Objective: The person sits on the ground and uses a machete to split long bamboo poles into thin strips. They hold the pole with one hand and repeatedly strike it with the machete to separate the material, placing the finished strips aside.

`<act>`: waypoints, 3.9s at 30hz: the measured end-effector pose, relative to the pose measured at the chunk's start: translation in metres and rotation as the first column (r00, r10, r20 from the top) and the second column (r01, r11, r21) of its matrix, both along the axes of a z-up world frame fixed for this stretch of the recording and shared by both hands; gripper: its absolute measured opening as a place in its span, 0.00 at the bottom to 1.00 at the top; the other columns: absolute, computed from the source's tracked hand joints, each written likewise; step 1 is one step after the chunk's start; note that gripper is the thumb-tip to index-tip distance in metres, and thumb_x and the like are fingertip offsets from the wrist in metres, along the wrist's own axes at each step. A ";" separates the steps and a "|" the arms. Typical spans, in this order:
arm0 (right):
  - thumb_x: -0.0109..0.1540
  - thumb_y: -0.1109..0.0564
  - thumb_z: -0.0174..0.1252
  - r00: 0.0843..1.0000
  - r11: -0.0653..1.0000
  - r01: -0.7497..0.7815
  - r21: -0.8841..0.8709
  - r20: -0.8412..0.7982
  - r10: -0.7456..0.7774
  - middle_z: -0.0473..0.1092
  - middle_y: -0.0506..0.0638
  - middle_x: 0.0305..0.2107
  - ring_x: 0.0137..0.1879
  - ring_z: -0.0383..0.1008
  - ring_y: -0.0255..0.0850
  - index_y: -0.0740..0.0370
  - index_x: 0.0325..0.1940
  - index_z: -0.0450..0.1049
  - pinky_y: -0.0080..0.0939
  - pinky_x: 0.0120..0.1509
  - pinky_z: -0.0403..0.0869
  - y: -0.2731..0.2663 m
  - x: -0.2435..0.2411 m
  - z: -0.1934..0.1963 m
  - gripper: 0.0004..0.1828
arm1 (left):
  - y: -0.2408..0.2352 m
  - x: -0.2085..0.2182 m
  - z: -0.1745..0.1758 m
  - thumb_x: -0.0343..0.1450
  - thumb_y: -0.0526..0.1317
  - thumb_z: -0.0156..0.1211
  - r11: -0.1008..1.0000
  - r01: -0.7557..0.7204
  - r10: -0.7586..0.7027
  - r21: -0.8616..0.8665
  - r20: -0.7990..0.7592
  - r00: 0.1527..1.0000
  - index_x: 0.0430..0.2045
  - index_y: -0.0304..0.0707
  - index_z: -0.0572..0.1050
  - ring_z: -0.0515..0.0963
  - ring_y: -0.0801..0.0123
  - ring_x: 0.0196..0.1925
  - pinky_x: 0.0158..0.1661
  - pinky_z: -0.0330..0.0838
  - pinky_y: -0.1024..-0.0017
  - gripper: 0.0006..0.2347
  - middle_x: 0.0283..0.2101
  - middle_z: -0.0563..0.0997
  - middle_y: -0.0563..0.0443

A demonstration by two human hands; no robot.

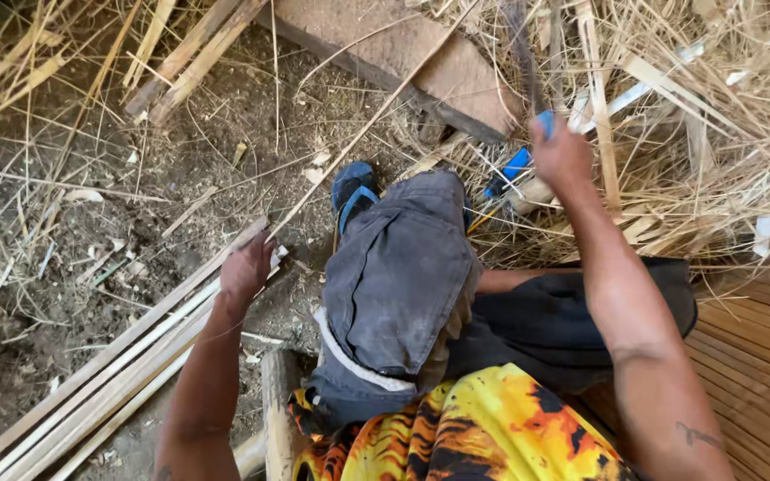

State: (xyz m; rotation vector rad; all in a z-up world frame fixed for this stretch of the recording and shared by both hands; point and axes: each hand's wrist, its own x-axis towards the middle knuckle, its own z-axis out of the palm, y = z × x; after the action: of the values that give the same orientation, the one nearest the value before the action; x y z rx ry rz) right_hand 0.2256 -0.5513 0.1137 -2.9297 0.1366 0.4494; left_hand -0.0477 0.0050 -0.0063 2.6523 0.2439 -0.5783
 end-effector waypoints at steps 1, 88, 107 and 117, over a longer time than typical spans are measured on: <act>0.73 0.34 0.38 0.989 0.997 -0.080 0.011 -0.123 0.081 0.75 0.63 0.28 0.36 0.77 0.60 0.63 0.56 0.66 0.65 0.45 0.74 0.017 -0.017 0.004 0.30 | -0.003 0.004 -0.005 0.80 0.48 0.44 0.999 -0.025 0.026 0.028 -0.053 0.998 0.56 0.50 0.67 0.82 0.34 0.30 0.30 0.75 0.43 0.13 0.35 0.82 0.30; 0.71 0.57 0.55 0.940 0.746 -0.298 0.596 0.321 0.118 0.76 0.47 0.36 0.42 0.72 0.34 0.62 0.52 0.73 0.38 0.47 0.71 0.093 -0.068 -0.113 0.08 | 0.030 0.261 0.090 0.72 0.33 0.57 0.933 -0.109 0.101 0.342 0.043 0.994 0.61 0.47 0.65 0.79 0.50 0.44 0.44 0.77 0.58 0.21 0.64 0.63 0.32; 0.68 0.49 0.55 0.906 0.322 0.404 0.856 -0.327 -0.268 0.64 0.43 0.17 0.19 0.64 0.33 0.59 0.36 0.65 0.36 0.22 0.65 0.064 -0.095 -0.063 0.14 | -0.087 0.189 0.144 0.76 0.59 0.52 0.983 -0.184 0.184 0.011 0.041 0.982 0.42 0.38 0.74 0.62 0.75 0.13 0.13 0.61 0.67 0.21 0.20 0.73 0.53; 0.68 0.49 0.53 0.946 0.750 0.078 0.657 0.190 -0.264 0.71 0.56 0.22 0.28 0.75 0.51 0.63 0.54 0.65 0.53 0.33 0.72 0.064 -0.092 -0.042 0.17 | -0.107 0.190 0.089 0.81 0.51 0.47 0.774 -0.192 0.069 -0.604 -0.221 0.973 0.37 0.35 0.80 0.77 0.63 0.26 0.28 0.70 0.58 0.19 0.25 0.80 0.50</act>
State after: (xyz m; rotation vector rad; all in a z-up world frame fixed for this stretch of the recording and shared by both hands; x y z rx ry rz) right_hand 0.1334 -0.4876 0.0721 -2.2308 0.1738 0.0317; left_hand 0.1426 -0.1021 0.0825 1.9203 0.2392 -0.7167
